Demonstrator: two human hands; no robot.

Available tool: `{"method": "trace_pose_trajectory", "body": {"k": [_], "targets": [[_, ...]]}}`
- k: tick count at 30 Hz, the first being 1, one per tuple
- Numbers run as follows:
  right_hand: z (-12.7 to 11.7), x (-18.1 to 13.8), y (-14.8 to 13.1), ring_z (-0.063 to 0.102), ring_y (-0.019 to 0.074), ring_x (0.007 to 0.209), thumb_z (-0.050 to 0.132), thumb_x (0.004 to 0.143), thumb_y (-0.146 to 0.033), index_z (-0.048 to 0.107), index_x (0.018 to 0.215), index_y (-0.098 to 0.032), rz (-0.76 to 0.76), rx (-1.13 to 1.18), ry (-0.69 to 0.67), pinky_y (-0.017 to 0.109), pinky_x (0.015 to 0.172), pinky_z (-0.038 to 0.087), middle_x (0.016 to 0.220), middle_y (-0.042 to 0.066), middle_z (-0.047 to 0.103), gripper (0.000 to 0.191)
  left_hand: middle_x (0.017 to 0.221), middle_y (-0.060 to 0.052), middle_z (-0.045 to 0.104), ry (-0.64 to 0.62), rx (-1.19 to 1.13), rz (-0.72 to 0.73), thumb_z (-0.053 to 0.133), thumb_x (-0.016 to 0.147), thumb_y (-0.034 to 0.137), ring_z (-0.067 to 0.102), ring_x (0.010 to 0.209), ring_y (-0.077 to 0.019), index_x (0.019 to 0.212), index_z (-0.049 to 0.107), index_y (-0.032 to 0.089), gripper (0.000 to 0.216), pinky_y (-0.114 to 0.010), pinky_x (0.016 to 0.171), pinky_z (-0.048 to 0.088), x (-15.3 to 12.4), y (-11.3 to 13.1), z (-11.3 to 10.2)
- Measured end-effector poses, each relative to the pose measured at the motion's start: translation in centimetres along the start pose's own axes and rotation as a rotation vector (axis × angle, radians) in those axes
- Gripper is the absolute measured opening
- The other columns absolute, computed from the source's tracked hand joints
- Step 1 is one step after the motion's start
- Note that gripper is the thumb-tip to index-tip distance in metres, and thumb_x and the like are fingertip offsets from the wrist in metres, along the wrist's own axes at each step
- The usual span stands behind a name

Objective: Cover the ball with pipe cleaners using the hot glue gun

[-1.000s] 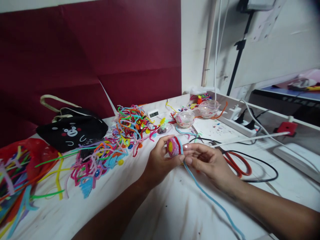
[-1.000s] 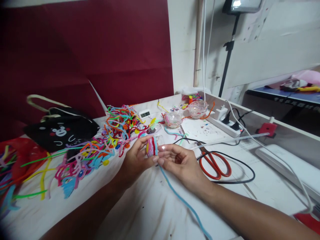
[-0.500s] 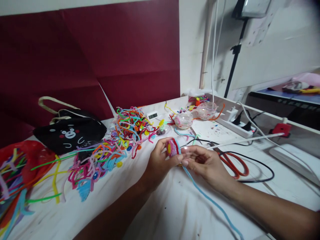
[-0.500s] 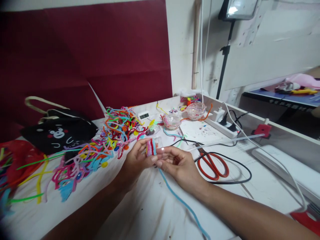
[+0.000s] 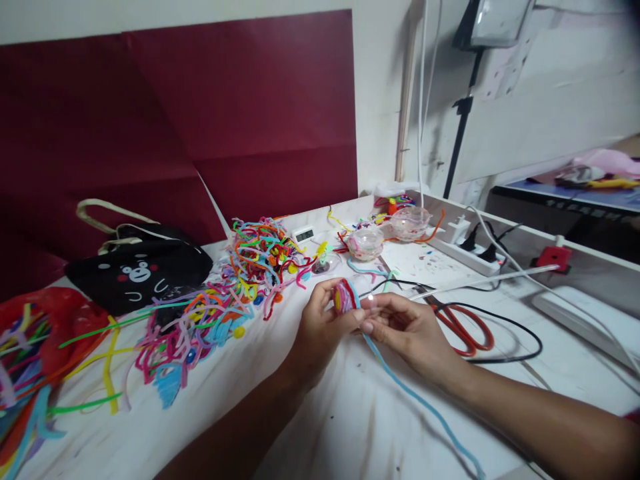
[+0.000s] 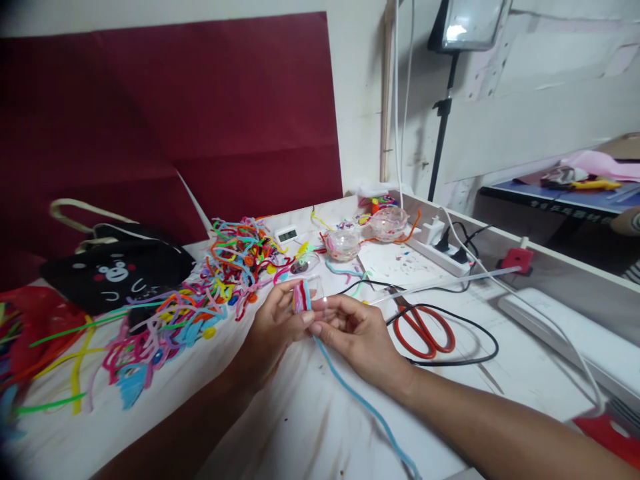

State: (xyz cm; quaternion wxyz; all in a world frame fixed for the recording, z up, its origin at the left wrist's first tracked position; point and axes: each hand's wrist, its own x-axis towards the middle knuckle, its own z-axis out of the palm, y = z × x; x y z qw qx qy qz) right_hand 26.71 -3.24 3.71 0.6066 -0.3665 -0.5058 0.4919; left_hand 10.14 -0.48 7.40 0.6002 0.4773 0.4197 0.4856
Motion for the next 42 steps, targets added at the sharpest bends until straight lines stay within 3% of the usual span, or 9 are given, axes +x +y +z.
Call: {"method": "trace_pose_trajectory", "body": {"k": [5,11,18,32,39,42], "targets": [[0.1,-0.1,0.2,0.071,0.0155,0.067,0.101,0.076,-0.055,0.087,0.097,-0.029,-0.022,0.018,-0.004,0.028,0.063,0.060,0.074,-0.001,0.081,0.036,0.120,-0.012,0.081,0.002,-0.007,-0.009,0.098,0.057,0.035,0.082,0.111,-0.0376,0.117,0.067,0.022,0.069,-0.044,0.088,0.070,-0.3,0.3,0.2],[0.4,-0.2,-0.1,0.071,0.0135,0.065,0.105,0.071,-0.051,0.087,0.096,-0.031,-0.028,0.038,-0.008,0.025,0.062,0.058,0.078,-0.002,0.084,0.037,0.134,-0.015,0.078,0.010,-0.028,-0.013,0.099,0.055,0.033,0.081,0.116,-0.0393,0.123,0.063,0.023,0.078,-0.043,0.085,0.071,-0.4,0.6,0.4],[0.5,-0.1,-0.7,0.074,0.0177,0.067,0.107,0.068,-0.048,0.082,0.085,-0.027,-0.014,0.028,-0.030,0.029,0.064,0.060,0.075,-0.001,0.082,0.036,0.129,-0.012,0.080,0.008,-0.068,-0.065,0.100,0.054,0.030,0.084,0.110,-0.0398,0.118,0.062,0.026,0.075,-0.045,0.083,0.071,-0.9,0.8,0.9],[0.4,-0.3,-1.0,0.057,0.0152,0.058,0.108,0.059,-0.055,0.080,0.079,-0.024,0.056,-0.049,0.010,0.029,0.055,0.046,0.066,0.000,0.073,0.047,0.141,-0.016,0.076,-0.013,-0.111,-0.068,0.103,0.054,0.032,0.085,0.111,-0.0383,0.120,0.060,0.024,0.079,-0.049,0.090,0.070,-1.1,0.4,1.1],[0.2,-0.3,-1.1,0.047,0.0133,0.055,0.102,0.069,-0.050,0.078,0.077,-0.023,0.009,-0.145,0.013,0.028,0.052,0.037,0.058,-0.003,0.062,0.037,0.133,-0.014,0.080,0.009,-0.103,-0.083,0.101,0.056,0.033,0.085,0.112,-0.0388,0.116,0.060,0.025,0.074,-0.048,0.089,0.070,-1.3,0.4,1.4],[0.2,-0.2,-1.1,0.048,0.0142,0.057,0.100,0.070,-0.049,0.077,0.075,-0.023,0.000,-0.167,0.012,0.029,0.053,0.038,0.060,-0.002,0.064,0.036,0.126,-0.013,0.082,0.011,-0.087,-0.085,0.098,0.059,0.033,0.085,0.112,-0.0387,0.115,0.062,0.025,0.068,-0.047,0.088,0.070,-1.4,0.3,1.4]]}}
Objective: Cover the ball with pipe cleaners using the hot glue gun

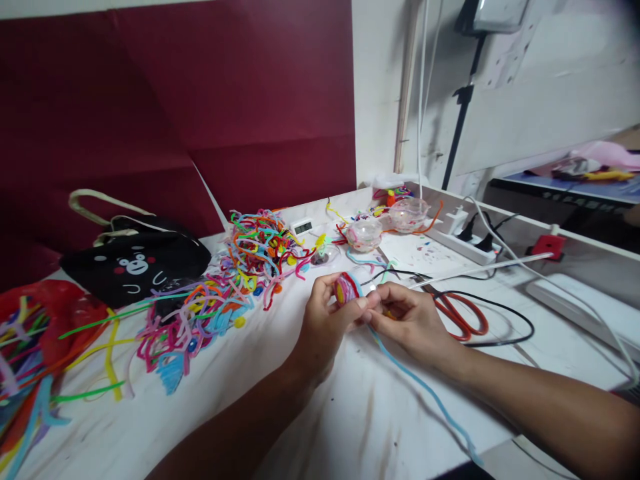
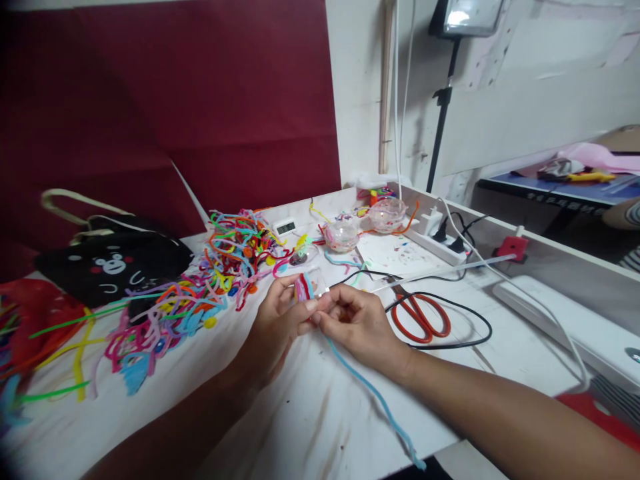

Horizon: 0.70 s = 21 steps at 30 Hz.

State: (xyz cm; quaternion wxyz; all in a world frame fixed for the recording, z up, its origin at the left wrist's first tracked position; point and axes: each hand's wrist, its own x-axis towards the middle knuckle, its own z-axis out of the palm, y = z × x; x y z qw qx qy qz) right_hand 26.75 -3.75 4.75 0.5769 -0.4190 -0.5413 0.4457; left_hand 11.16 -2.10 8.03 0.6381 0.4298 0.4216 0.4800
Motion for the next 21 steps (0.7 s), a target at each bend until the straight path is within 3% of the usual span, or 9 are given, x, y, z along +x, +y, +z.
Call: {"method": "trace_pose_trajectory", "body": {"k": [13,21], "targets": [[0.04,0.28,0.69,0.045,0.0140,0.057,0.100,0.067,-0.052,0.074,0.071,-0.024,0.031,0.023,0.015,0.030,0.055,0.037,0.059,-0.003,0.061,0.039,0.117,-0.010,0.084,-0.013,0.040,0.005,0.098,0.059,0.035,0.085,0.109,-0.0388,0.113,0.060,0.027,0.067,-0.047,0.083,0.071,0.34,-0.36,-0.04],[-0.07,0.35,0.16,0.050,0.0144,0.058,0.106,0.060,-0.055,0.076,0.071,-0.023,0.071,0.057,0.007,0.029,0.055,0.040,0.061,-0.003,0.064,0.045,0.129,-0.012,0.079,-0.066,-0.046,-0.006,0.090,0.071,0.044,0.081,0.118,-0.0365,0.109,0.060,0.026,0.052,-0.048,0.090,0.070,0.40,-0.29,-0.49]]}}
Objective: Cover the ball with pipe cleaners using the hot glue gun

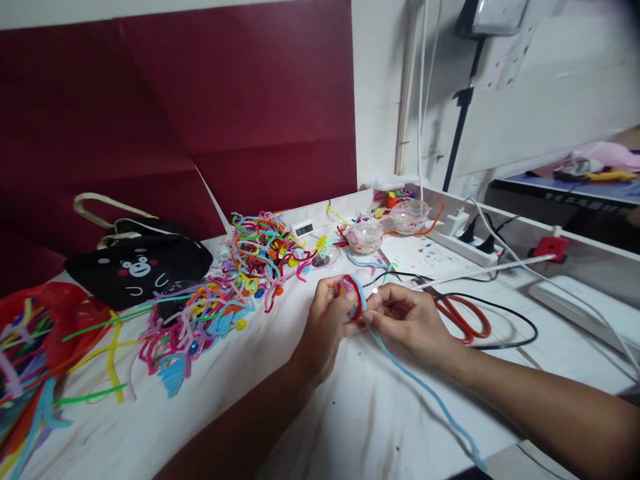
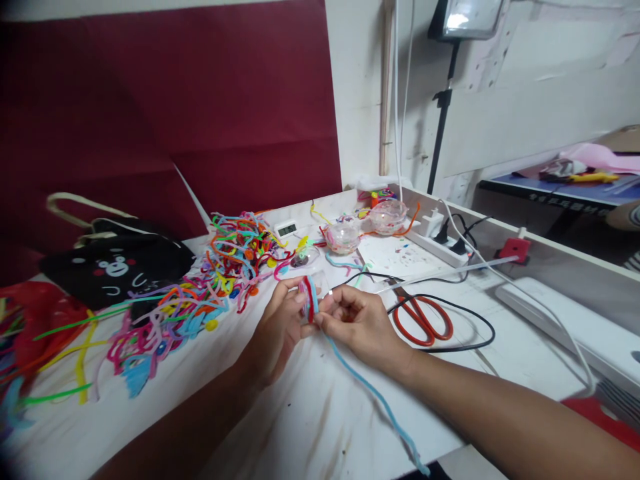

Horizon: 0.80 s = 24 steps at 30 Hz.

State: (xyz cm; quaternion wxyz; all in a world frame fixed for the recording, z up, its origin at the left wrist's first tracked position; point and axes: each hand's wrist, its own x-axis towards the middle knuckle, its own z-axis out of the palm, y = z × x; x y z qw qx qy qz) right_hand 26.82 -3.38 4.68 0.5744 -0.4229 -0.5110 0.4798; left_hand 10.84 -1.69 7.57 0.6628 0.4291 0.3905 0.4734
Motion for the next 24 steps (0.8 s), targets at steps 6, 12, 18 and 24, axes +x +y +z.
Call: {"method": "trace_pose_trajectory", "body": {"k": [6,12,18,24], "targets": [[-0.2,0.1,-0.5,0.049,0.0132,0.057,0.107,0.058,-0.056,0.075,0.070,-0.023,-0.005,-0.008,0.005,0.028,0.053,0.038,0.060,-0.003,0.063,0.047,0.130,-0.011,0.079,-0.063,-0.030,0.009,0.089,0.069,0.040,0.081,0.116,-0.0380,0.108,0.063,0.026,0.049,-0.050,0.092,0.069,0.1,0.3,-0.6],[-0.4,0.3,-1.2,0.051,0.0122,0.056,0.109,0.057,-0.051,0.075,0.070,-0.022,-0.014,0.033,-0.009,0.028,0.053,0.040,0.063,-0.003,0.067,0.047,0.128,-0.011,0.077,-0.068,0.096,0.052,0.089,0.067,0.037,0.080,0.111,-0.0338,0.113,0.068,0.025,0.052,-0.046,0.089,0.069,0.6,0.4,-1.5],[-1.0,0.7,-1.5,0.056,0.0134,0.058,0.110,0.056,-0.051,0.076,0.068,-0.021,-0.085,0.030,-0.010,0.029,0.058,0.045,0.063,-0.002,0.069,0.047,0.121,-0.011,0.082,-0.090,0.169,0.151,0.089,0.074,0.041,0.079,0.116,-0.0360,0.121,0.073,0.024,0.053,-0.045,0.098,0.064,0.8,0.3,-1.9],[-1.5,0.7,-1.8,0.059,0.0128,0.060,0.111,0.057,-0.045,0.078,0.070,-0.021,-0.074,0.055,-0.027,0.027,0.060,0.046,0.064,-0.002,0.070,0.043,0.117,-0.010,0.087,-0.080,0.178,0.192,0.093,0.076,0.041,0.079,0.122,-0.0414,0.121,0.075,0.023,0.052,-0.042,0.094,0.065,0.6,0.5,-1.7]]}}
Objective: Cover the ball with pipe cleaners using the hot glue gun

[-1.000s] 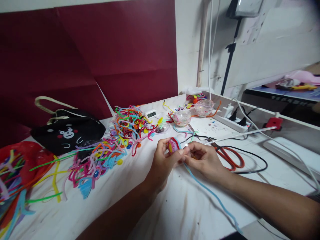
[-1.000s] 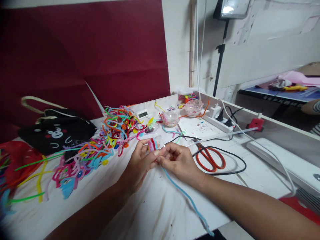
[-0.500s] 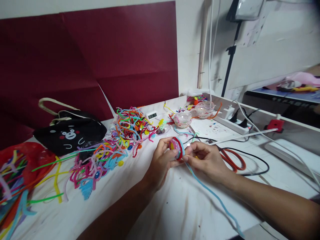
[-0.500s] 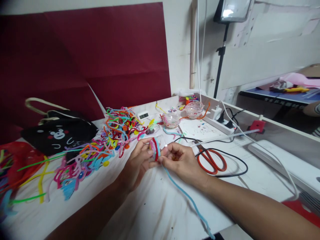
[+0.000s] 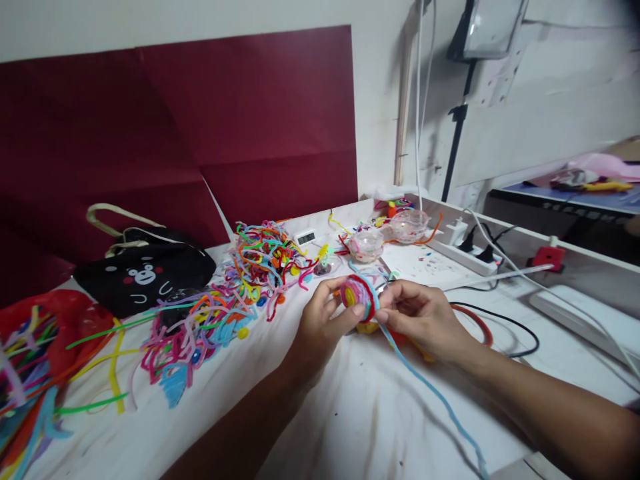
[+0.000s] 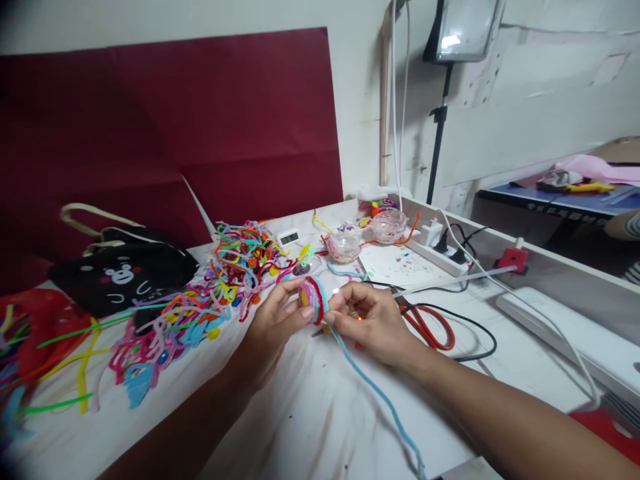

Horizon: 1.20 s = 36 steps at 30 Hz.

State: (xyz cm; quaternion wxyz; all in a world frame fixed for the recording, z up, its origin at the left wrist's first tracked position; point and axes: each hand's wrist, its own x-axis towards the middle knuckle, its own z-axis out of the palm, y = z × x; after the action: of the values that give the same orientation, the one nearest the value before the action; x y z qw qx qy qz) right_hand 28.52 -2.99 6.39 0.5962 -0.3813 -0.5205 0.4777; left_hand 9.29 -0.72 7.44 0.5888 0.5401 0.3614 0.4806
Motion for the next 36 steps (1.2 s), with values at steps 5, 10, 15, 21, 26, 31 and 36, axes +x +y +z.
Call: {"method": "trace_pose_trajectory", "body": {"k": [5,10,15,21,26,31,36], "targets": [[-0.1,0.0,0.1,0.059,0.0121,0.059,0.112,0.054,-0.042,0.078,0.069,-0.021,0.021,0.023,-0.004,0.026,0.059,0.046,0.064,-0.002,0.071,0.044,0.116,-0.011,0.088,0.021,0.034,-0.002,0.097,0.070,0.046,0.082,0.114,-0.0399,0.118,0.075,0.022,0.058,-0.043,0.090,0.067,0.4,-0.5,-0.3],[-0.4,0.2,0.1,0.058,0.0123,0.057,0.112,0.055,-0.042,0.078,0.071,-0.021,0.030,0.037,-0.038,0.026,0.056,0.046,0.064,-0.002,0.071,0.043,0.115,-0.011,0.087,0.038,0.029,0.011,0.099,0.066,0.047,0.083,0.113,-0.0393,0.117,0.074,0.023,0.062,-0.044,0.090,0.069,0.4,-0.7,-0.3],[-0.7,0.3,0.1,0.059,0.0128,0.058,0.111,0.059,-0.044,0.079,0.071,-0.022,-0.009,0.028,-0.072,0.026,0.057,0.048,0.065,-0.001,0.071,0.041,0.114,-0.011,0.087,0.032,0.027,0.045,0.099,0.069,0.047,0.084,0.107,-0.0377,0.119,0.071,0.023,0.062,-0.043,0.087,0.070,0.2,-0.4,-0.1],[-0.8,0.2,0.2,0.060,0.0124,0.058,0.111,0.060,-0.041,0.079,0.071,-0.022,-0.022,0.037,-0.079,0.025,0.058,0.048,0.066,-0.001,0.072,0.039,0.112,-0.014,0.087,0.007,-0.002,0.043,0.100,0.069,0.041,0.084,0.108,-0.0377,0.121,0.068,0.022,0.064,-0.043,0.088,0.070,0.0,0.1,0.1],[-0.7,0.2,-0.1,0.060,0.0129,0.060,0.111,0.059,-0.040,0.079,0.070,-0.021,-0.032,0.037,-0.091,0.025,0.059,0.048,0.065,-0.001,0.072,0.038,0.110,-0.013,0.087,0.014,-0.023,0.016,0.104,0.061,0.037,0.085,0.103,-0.0378,0.120,0.066,0.023,0.072,-0.042,0.084,0.070,-0.1,0.5,0.3],[-0.7,0.1,-0.3,0.060,0.0123,0.059,0.112,0.058,-0.039,0.080,0.069,-0.021,-0.026,0.038,-0.084,0.024,0.058,0.048,0.064,-0.001,0.071,0.039,0.110,-0.012,0.087,0.001,-0.005,0.016,0.103,0.062,0.038,0.085,0.099,-0.0363,0.120,0.066,0.023,0.070,-0.041,0.081,0.070,-0.3,0.9,0.3],[-0.7,0.0,-0.5,0.058,0.0114,0.057,0.112,0.056,-0.039,0.079,0.069,-0.020,0.002,0.050,-0.090,0.023,0.055,0.045,0.063,-0.001,0.071,0.040,0.131,-0.015,0.082,0.009,0.034,0.106,0.100,0.065,0.043,0.082,0.114,-0.0372,0.124,0.070,0.023,0.069,-0.040,0.085,0.070,0.1,0.2,-0.2]]}}
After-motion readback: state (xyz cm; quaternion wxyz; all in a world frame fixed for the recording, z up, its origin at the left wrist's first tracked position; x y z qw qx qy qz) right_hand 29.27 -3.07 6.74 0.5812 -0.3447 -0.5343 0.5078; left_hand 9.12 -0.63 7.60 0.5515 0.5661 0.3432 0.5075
